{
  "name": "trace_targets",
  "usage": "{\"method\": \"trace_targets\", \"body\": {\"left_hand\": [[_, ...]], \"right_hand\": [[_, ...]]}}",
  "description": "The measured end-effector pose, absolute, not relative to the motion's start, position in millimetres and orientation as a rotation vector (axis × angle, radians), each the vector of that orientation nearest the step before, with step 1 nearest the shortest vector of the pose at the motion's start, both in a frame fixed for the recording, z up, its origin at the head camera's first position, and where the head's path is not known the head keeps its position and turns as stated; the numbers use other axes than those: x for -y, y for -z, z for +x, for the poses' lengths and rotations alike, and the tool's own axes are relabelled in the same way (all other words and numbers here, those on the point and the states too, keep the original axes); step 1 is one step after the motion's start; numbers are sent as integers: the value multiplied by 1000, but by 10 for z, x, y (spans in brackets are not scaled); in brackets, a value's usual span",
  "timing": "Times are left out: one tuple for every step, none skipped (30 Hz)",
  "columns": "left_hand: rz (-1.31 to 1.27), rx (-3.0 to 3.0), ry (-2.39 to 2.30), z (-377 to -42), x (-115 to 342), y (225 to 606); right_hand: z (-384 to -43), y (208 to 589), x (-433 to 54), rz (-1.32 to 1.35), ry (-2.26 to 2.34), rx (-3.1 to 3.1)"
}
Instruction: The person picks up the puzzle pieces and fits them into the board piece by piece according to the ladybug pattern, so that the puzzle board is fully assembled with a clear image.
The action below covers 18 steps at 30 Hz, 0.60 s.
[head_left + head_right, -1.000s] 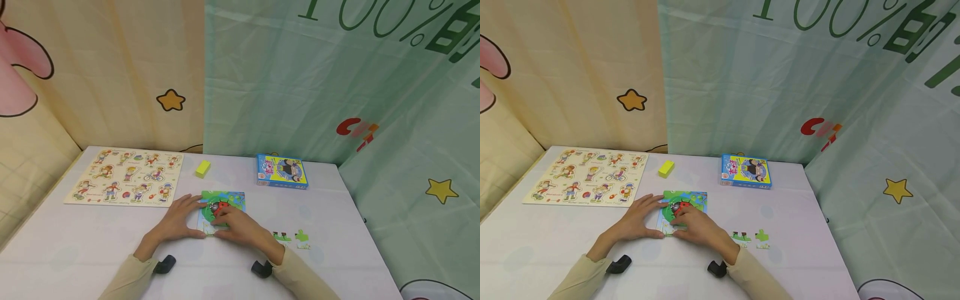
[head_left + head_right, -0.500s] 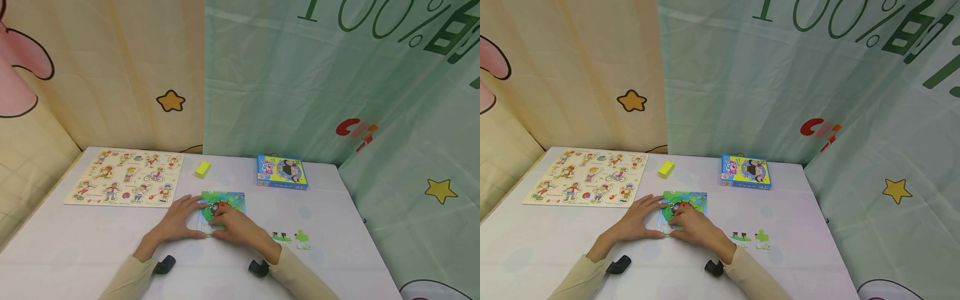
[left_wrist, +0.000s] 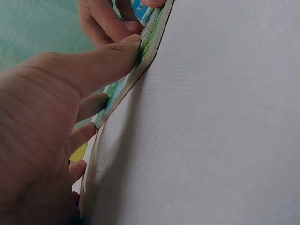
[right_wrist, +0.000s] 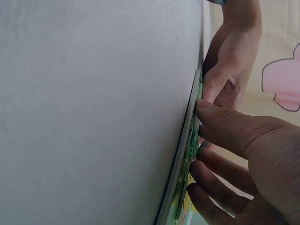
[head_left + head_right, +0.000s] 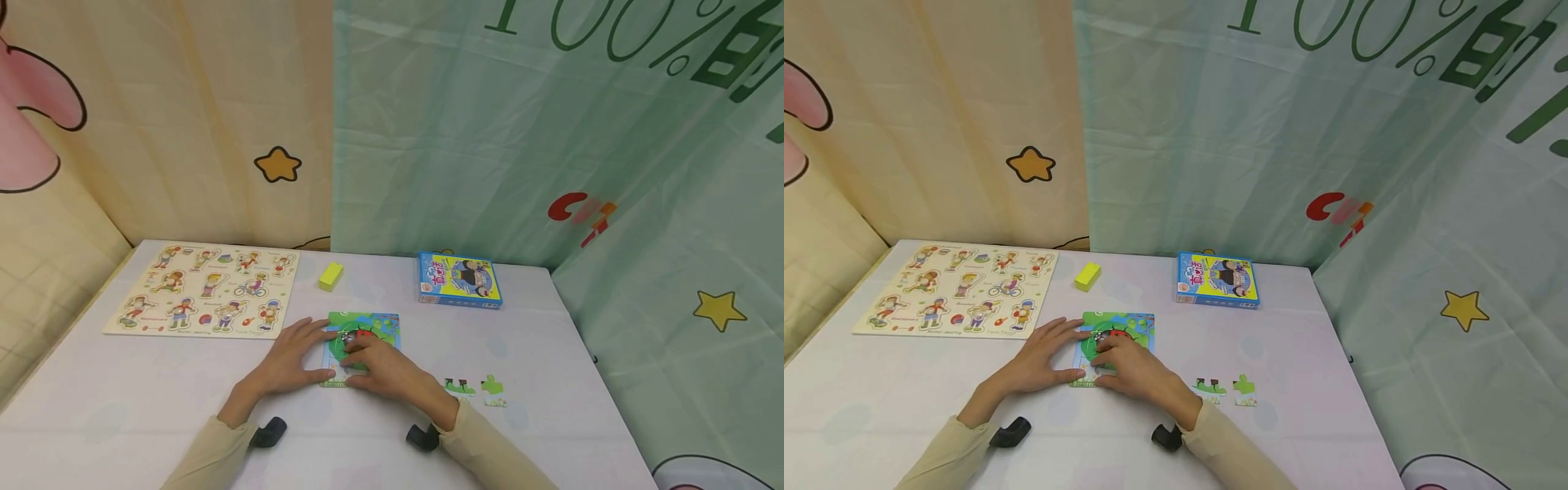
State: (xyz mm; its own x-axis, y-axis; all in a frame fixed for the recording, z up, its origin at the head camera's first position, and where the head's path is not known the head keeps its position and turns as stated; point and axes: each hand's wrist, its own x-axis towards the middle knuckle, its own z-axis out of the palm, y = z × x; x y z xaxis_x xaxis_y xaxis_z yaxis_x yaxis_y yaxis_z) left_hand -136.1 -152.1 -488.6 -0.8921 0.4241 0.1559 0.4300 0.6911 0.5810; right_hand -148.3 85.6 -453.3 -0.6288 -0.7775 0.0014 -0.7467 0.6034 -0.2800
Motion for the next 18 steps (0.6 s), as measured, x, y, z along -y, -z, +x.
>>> {"method": "trace_targets", "body": {"left_hand": [[-728, 2877, 990, -1362, 1519, 4888], [-727, 2877, 996, -1362, 1518, 4889], [-728, 2875, 990, -1364, 1516, 4893], [-725, 2875, 995, -1365, 1514, 4893], [-726, 2874, 993, -1365, 1512, 4894], [-725, 2873, 994, -1366, 1512, 4897], [-725, 2872, 993, -1367, 1511, 4898], [-724, 2872, 993, -1368, 1511, 4900], [-725, 2872, 991, -1369, 1511, 4903], [-724, 2872, 992, -1369, 1511, 4903], [-725, 2872, 990, -1369, 1512, 4903], [-724, 2873, 989, -1368, 1512, 4903], [-724, 2874, 990, -1367, 1512, 4902], [-724, 2875, 989, -1366, 1512, 4900], [-725, 2875, 987, -1365, 1512, 4898], [-725, 2875, 985, -1364, 1512, 4895], [-725, 2874, 984, -1364, 1511, 4893], [-725, 2873, 983, -1364, 1510, 4891]], "right_hand": [[-1486, 4536, -856, -1300, 385, -2701], [-1489, 4537, -855, -1306, 383, -2697], [-1489, 4535, -855, -1308, 380, -2694], [-1491, 4537, -854, -1310, 378, -2692], [-1491, 4535, -853, -1309, 378, -2690], [-1490, 4532, -852, -1308, 376, -2689], [-1490, 4532, -851, -1305, 377, -2687], [-1490, 4530, -850, -1298, 382, -2684], [-1490, 4529, -849, -1292, 387, -2681], [-1494, 4531, -848, -1287, 393, -2678], [-1496, 4528, -846, -1279, 402, -2673], [-1500, 4525, -845, -1272, 411, -2669], [-1505, 4525, -843, -1265, 423, -2664], [-1510, 4526, -842, -1258, 434, -2660], [-1516, 4526, -840, -1255, 440, -2657], [-1522, 4527, -839, -1255, 445, -2655], [-1525, 4525, -837, -1256, 446, -2654], [-1531, 4526, -835, -1255, 448, -2653]]}}
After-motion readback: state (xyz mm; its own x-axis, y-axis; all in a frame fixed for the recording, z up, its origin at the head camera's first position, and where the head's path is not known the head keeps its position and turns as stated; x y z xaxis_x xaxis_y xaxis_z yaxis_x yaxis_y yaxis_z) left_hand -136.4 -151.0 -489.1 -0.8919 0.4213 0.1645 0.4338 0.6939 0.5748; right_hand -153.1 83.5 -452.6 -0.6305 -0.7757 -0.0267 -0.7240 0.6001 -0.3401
